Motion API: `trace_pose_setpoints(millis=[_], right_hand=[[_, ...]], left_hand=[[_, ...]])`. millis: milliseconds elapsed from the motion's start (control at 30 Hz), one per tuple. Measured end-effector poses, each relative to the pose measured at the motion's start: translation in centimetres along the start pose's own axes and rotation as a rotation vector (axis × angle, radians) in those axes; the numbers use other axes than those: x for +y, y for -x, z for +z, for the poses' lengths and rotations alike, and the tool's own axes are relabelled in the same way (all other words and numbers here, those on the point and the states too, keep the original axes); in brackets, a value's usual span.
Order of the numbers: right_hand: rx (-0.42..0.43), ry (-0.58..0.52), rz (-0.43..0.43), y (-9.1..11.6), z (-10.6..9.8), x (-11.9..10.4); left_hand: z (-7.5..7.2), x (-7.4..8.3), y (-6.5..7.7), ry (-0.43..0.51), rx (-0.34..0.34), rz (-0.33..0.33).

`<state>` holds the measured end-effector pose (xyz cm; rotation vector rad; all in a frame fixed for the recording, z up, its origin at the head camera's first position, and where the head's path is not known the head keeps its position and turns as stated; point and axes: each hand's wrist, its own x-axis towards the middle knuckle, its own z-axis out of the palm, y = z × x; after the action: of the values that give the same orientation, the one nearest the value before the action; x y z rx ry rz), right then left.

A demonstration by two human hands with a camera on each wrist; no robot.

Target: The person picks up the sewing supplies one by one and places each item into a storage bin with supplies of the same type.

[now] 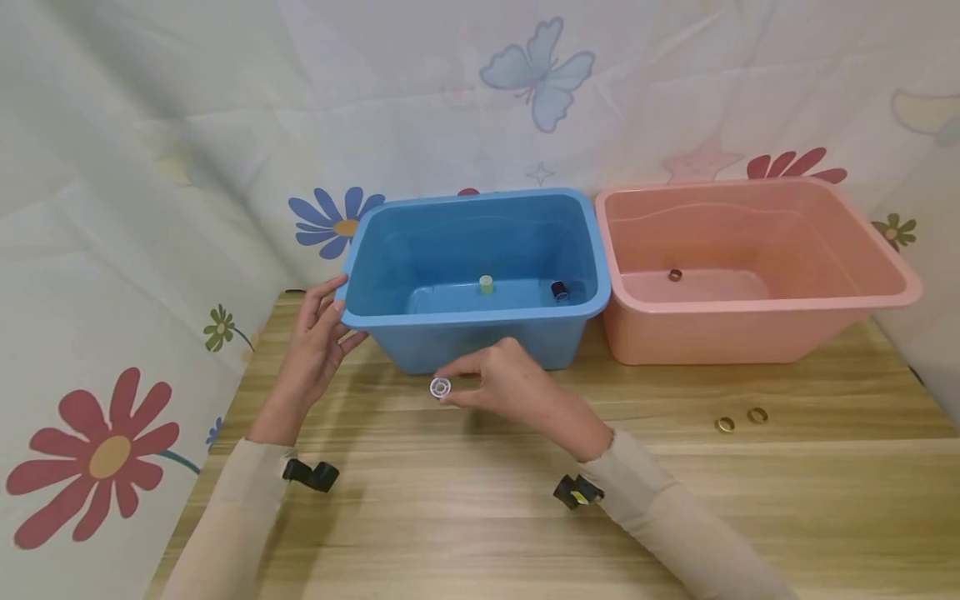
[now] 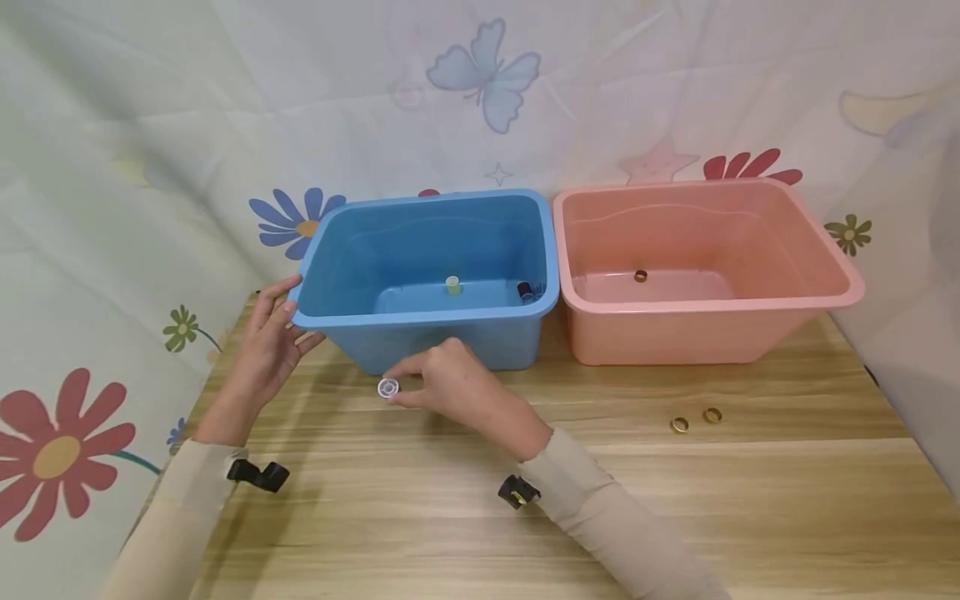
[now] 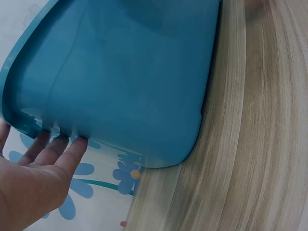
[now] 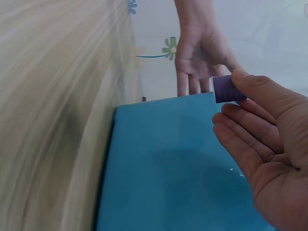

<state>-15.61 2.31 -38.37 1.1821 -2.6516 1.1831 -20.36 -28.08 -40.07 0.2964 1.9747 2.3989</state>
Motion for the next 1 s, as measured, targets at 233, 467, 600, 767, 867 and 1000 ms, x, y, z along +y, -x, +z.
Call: trace_pose_setpoints(millis=[233, 467, 600, 767, 867, 1000], right_hand=[[0.001, 0.025, -0.009, 0.4, -1.2, -1.0], [0.042, 0.007, -0.072, 0.7, -2.6, -1.7], [0.082, 0.026, -0.149, 0.8, -3.3, -1.8], [0.101, 0.058, -0.205, 1.0, -4.1, -2.0], [0.108, 0.079, -0.228, 1.1, -4.5, -2.1], [0.118, 0.094, -0.244, 0.9, -5.1, -2.5]], left_hand=[[0.1, 0.1, 0.0, 0.005, 0.0, 0.004], [0.1, 0.0, 0.0, 0.015, -0.001, 0.007], [0.1, 0.1, 0.0, 0.007, 0.002, 0.009], [0.2, 0.1, 0.0, -0.001, 0.002, 0.008], [0.2, 0.0, 0.0, 0.001, 0.007, 0.004], [0.2, 0.0, 0.1, 0.005, 0.012, 0.003]])
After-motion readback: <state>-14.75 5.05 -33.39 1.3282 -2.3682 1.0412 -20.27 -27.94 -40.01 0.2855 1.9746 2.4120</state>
